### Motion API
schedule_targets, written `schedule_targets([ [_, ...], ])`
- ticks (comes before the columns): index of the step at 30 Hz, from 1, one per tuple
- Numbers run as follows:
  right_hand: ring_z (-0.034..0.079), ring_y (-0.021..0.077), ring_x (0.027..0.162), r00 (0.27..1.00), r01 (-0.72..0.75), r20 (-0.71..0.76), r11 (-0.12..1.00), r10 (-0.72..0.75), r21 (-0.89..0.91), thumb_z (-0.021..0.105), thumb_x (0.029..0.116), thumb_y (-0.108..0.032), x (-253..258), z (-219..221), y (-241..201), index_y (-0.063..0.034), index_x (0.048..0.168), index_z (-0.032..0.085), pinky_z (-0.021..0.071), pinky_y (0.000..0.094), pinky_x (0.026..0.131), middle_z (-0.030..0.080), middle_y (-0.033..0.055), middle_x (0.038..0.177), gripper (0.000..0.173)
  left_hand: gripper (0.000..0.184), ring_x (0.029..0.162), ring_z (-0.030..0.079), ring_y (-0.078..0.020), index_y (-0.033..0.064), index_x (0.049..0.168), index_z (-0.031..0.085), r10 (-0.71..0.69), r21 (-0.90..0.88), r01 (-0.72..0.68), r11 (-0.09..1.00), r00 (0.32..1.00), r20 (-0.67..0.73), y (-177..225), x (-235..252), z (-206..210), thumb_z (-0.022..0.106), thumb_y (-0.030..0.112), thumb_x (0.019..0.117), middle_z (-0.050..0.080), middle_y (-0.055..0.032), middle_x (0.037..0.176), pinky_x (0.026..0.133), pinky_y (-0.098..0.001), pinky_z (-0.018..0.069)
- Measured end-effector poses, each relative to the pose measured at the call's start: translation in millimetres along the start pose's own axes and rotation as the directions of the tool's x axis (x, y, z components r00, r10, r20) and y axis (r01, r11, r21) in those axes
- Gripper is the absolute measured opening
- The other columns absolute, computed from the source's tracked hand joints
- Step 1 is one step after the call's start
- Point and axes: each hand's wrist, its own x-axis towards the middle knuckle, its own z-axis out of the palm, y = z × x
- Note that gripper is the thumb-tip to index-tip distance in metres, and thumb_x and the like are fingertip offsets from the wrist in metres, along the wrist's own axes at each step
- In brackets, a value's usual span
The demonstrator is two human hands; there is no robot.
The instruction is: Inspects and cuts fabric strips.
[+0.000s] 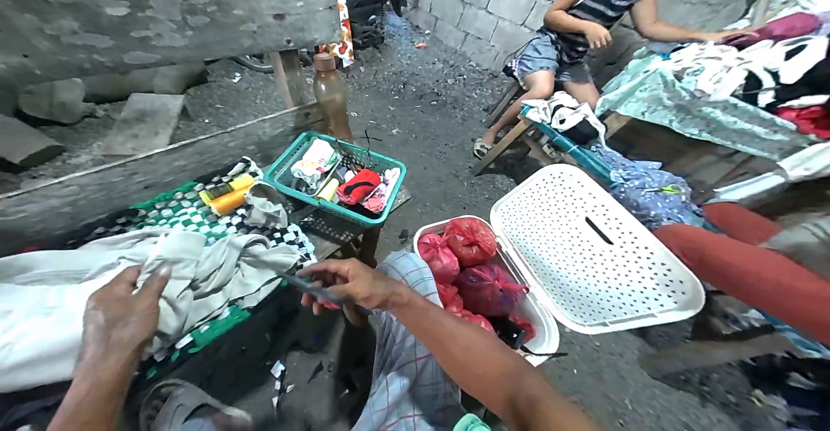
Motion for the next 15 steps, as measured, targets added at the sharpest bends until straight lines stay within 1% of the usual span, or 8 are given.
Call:
schedule_targets([
  [2, 0.070, 0.0294, 0.096, 0.994, 0.111, -0.014, 0.979, -0.110, 0.170, 0.064, 0.0950, -0.008, -1.8, 3.0, -10.3, 0.0009, 0.145, 0.049, 0.0595, 0.0444, 0.085, 0.069, 0.0213, 0.116, 0.054, 0.042, 0.111, 0.063, -0.0422, -0.0046, 0.126, 0.063, 0.077, 0.044, -0.075, 0.996, 0.996, -0.049, 19.1, -9.5, -9.7, 0.056, 0.031, 0.1043, 0.064, -0.0307, 0.118, 0.097, -0.0640, 0.0473],
  [3, 0.071, 0.0302, 0.096, 0.994, 0.113, -0.012, 0.968, -0.113, 0.223, 0.069, 0.0947, -0.014, -2.4, 2.1, -13.3, -0.0024, 0.146, 0.050, 0.0604, 0.0453, 0.085, 0.069, 0.0210, 0.117, 0.056, 0.036, 0.102, 0.065, -0.0381, -0.0066, 0.124, 0.063, 0.116, 0.034, -0.113, 0.993, 0.989, -0.092, 31.5, -17.2, -14.1, 0.057, 0.023, 0.1040, 0.066, -0.0291, 0.114, 0.092, -0.0594, 0.0505],
  [5, 0.071, 0.0255, 0.086, 0.999, 0.034, 0.027, 0.969, -0.041, 0.243, 0.073, 0.0934, -0.028, -3.1, -5.2, -11.3, -0.0070, 0.146, 0.053, 0.0610, 0.0403, 0.076, 0.071, 0.0181, 0.110, 0.060, 0.025, 0.085, 0.063, -0.0190, -0.0059, 0.118, 0.063, 0.210, -0.030, -0.217, 0.976, 0.965, -0.160, 37.5, -22.4, -17.7, 0.058, 0.012, 0.1013, 0.067, -0.0185, 0.105, 0.080, -0.0408, 0.0547],
  [6, 0.070, 0.0229, 0.082, 0.999, -0.018, 0.051, 0.974, 0.007, 0.224, 0.075, 0.0917, -0.033, -1.8, -8.2, -6.5, -0.0081, 0.145, 0.054, 0.0607, 0.0375, 0.072, 0.071, 0.0160, 0.106, 0.062, 0.023, 0.085, 0.064, -0.0156, -0.0050, 0.117, 0.063, 0.220, -0.064, -0.233, 0.970, 0.962, -0.162, 37.6, -24.7, -23.2, 0.058, 0.009, 0.0999, 0.068, -0.0166, 0.106, 0.080, -0.0375, 0.0557],
  [7, 0.069, 0.0215, 0.079, 0.997, -0.056, 0.062, 0.980, 0.045, 0.193, 0.078, 0.0889, -0.037, 0.3, -10.4, 0.1, -0.0085, 0.144, 0.054, 0.0605, 0.0360, 0.068, 0.071, 0.0142, 0.103, 0.067, 0.022, 0.088, 0.067, -0.0163, -0.0038, 0.117, 0.063, 0.206, -0.080, -0.220, 0.972, 0.966, -0.157, 34.4, -26.4, -30.3, 0.058, 0.007, 0.0993, 0.069, -0.0165, 0.107, 0.081, -0.0381, 0.0569],
  [9, 0.069, 0.0202, 0.077, 0.996, -0.074, 0.058, 0.988, 0.067, 0.133, 0.082, 0.0838, -0.041, 3.3, -14.1, 12.8, -0.0084, 0.145, 0.050, 0.0610, 0.0355, 0.067, 0.071, 0.0112, 0.102, 0.076, 0.024, 0.092, 0.068, -0.0193, -0.0031, 0.118, 0.064, 0.104, -0.093, -0.121, 0.988, 0.981, -0.166, 18.9, -28.3, -41.6, 0.059, 0.009, 0.0981, 0.069, -0.0161, 0.106, 0.084, -0.0413, 0.0575],
  [11, 0.070, 0.0209, 0.080, 0.998, -0.042, 0.047, 0.991, 0.036, 0.127, 0.085, 0.0810, -0.038, 2.6, -18.0, 21.9, -0.0101, 0.147, 0.048, 0.0616, 0.0363, 0.069, 0.071, 0.0100, 0.104, 0.080, 0.026, 0.087, 0.067, -0.0218, -0.0041, 0.118, 0.061, -0.035, -0.157, 0.009, 0.988, 0.985, -0.167, 2.5, -39.0, -43.7, 0.059, 0.010, 0.0966, 0.069, -0.0166, 0.099, 0.081, -0.0442, 0.0575],
  [15, 0.070, 0.0220, 0.082, 0.992, -0.001, 0.122, 0.995, -0.012, 0.101, 0.084, 0.0824, -0.039, 7.9, -18.0, 33.9, -0.0093, 0.150, 0.044, 0.0616, 0.0370, 0.071, 0.070, 0.0103, 0.106, 0.084, 0.029, 0.091, 0.069, -0.0259, -0.0041, 0.119, 0.060, -0.235, -0.239, 0.193, 0.952, 0.959, -0.161, -18.6, -64.3, -42.4, 0.061, 0.014, 0.0964, 0.069, -0.0187, 0.099, 0.083, -0.0491, 0.0575],
])
